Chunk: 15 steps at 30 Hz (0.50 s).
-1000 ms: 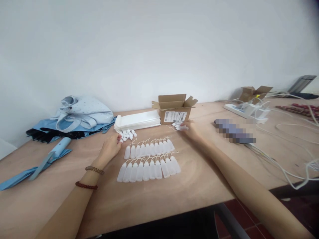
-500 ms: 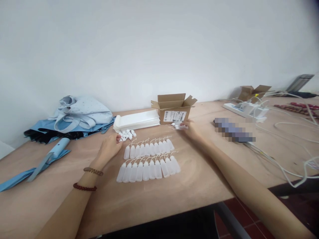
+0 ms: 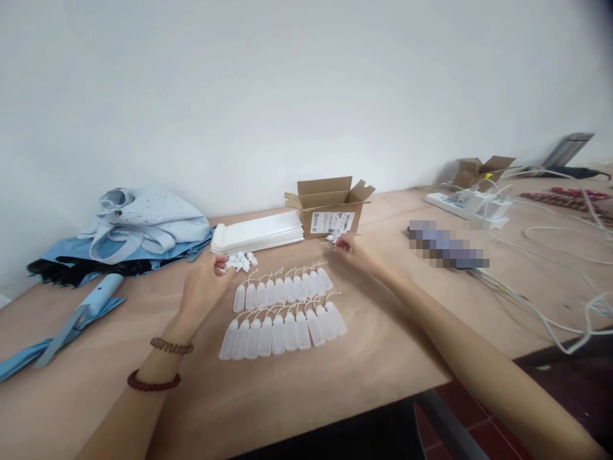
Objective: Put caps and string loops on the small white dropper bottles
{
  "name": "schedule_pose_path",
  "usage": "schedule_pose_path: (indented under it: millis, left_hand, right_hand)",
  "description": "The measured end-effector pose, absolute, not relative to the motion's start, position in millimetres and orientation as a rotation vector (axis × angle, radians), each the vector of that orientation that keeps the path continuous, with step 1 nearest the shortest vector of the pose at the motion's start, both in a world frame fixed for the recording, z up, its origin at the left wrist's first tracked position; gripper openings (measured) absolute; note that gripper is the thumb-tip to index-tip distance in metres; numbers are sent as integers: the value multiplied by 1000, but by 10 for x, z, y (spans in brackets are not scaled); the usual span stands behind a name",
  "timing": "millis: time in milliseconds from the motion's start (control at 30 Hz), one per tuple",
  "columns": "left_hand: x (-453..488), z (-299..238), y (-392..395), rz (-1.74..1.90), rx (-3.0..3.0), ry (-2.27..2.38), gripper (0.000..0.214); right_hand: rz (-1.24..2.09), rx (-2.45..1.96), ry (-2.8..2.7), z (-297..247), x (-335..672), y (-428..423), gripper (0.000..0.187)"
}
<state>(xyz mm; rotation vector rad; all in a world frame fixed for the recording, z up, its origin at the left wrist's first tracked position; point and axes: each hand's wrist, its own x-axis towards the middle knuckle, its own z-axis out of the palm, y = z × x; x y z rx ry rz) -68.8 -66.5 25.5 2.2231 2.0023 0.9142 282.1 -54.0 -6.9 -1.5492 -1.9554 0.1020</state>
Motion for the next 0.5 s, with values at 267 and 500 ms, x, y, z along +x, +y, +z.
schedule_pose_path:
  millis: [267, 500]
  left_hand:
    - [-493, 231, -788, 1065, 2327, 1799, 27]
    - [-407, 192, -833, 1037, 2366, 1706, 21]
  right_hand:
    - [488, -1484, -2235, 159, 2452, -876, 17]
    - [566, -1635, -2282, 94, 2492, -842, 30]
